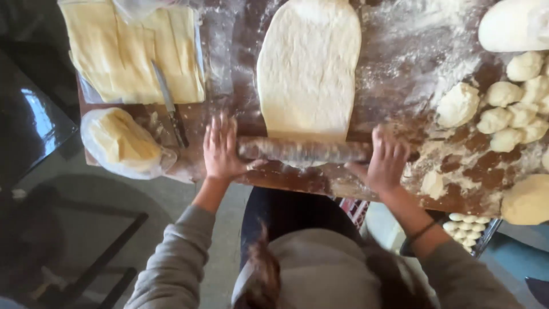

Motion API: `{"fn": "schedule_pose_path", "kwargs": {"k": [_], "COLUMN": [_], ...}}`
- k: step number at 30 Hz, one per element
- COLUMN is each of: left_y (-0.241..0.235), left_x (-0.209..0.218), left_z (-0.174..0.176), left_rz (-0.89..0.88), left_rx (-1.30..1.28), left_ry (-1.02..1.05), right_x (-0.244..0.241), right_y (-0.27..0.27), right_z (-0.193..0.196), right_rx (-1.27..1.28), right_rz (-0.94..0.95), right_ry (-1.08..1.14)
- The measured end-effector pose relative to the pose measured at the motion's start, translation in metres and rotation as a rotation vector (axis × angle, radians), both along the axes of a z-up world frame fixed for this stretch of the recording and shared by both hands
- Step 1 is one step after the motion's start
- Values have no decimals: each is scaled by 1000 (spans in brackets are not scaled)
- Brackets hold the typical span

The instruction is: Rolling dough, adding salami and cheese fillings, and rolling the dough into cylinders before placing on a baking sheet.

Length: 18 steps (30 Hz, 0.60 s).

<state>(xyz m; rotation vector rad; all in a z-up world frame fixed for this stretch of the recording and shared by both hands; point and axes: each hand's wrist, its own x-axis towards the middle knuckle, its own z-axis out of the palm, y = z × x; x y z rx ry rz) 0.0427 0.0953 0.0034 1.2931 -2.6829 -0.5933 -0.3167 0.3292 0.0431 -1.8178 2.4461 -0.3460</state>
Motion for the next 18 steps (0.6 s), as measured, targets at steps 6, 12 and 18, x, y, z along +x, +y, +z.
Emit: {"fn": "schedule_pose_path", "kwargs": {"k": [6,12,18], "left_y": [-4,-215,-292], "left_x": [10,-128,-176], "left_z": [-11,4,-71], "left_rz": [-144,-157,71], "left_rx": [-343,-7,-52], "left_ry": [-552,-12,48], "right_x": [-13,-129,-226], "right_y": [15,-168,-252], "right_z": [-2,-71,-109], "right_rx": [288,161,-427], "right_rz": [72,-167,-309], "right_ry": [64,-2,107]}}
